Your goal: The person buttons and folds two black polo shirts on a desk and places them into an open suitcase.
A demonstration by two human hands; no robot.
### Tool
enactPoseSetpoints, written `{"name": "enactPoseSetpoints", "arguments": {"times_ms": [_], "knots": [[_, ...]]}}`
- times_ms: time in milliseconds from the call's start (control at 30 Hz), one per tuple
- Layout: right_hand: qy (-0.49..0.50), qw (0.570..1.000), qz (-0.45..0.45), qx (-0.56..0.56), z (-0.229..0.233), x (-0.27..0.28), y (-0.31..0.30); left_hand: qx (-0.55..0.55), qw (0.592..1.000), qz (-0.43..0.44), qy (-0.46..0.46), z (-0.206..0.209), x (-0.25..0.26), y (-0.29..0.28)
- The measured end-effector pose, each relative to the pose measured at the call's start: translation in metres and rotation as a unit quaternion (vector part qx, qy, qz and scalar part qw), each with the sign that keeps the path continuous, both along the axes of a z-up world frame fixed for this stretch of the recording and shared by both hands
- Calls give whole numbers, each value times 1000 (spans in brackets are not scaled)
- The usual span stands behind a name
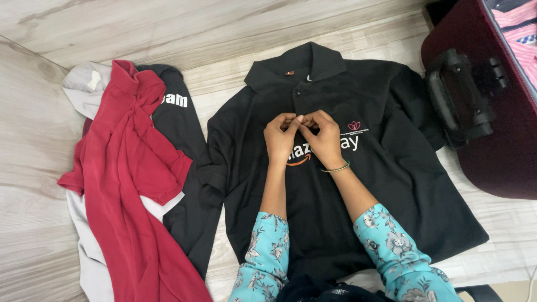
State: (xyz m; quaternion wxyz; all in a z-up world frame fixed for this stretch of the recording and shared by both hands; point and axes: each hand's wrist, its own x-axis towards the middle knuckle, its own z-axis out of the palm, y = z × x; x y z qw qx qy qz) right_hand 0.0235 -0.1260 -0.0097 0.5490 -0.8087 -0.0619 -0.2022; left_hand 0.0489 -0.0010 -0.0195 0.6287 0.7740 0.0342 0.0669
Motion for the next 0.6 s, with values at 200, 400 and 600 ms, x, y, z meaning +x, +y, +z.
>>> {"name": "enactPoseSetpoints", "arguments": {"times_ms": [200,400,600], "knots": [[6,1000,1,3,1,1,-1,-9,1000,21,13,-1,-1,-1],[10,1000,-8,23,-3,3,-2,-39,999,34,-11,-4,-2,-4],[9,999,-16,36,-2,4,-3,-47,998,42,-28,-10,-1,-8]]}}
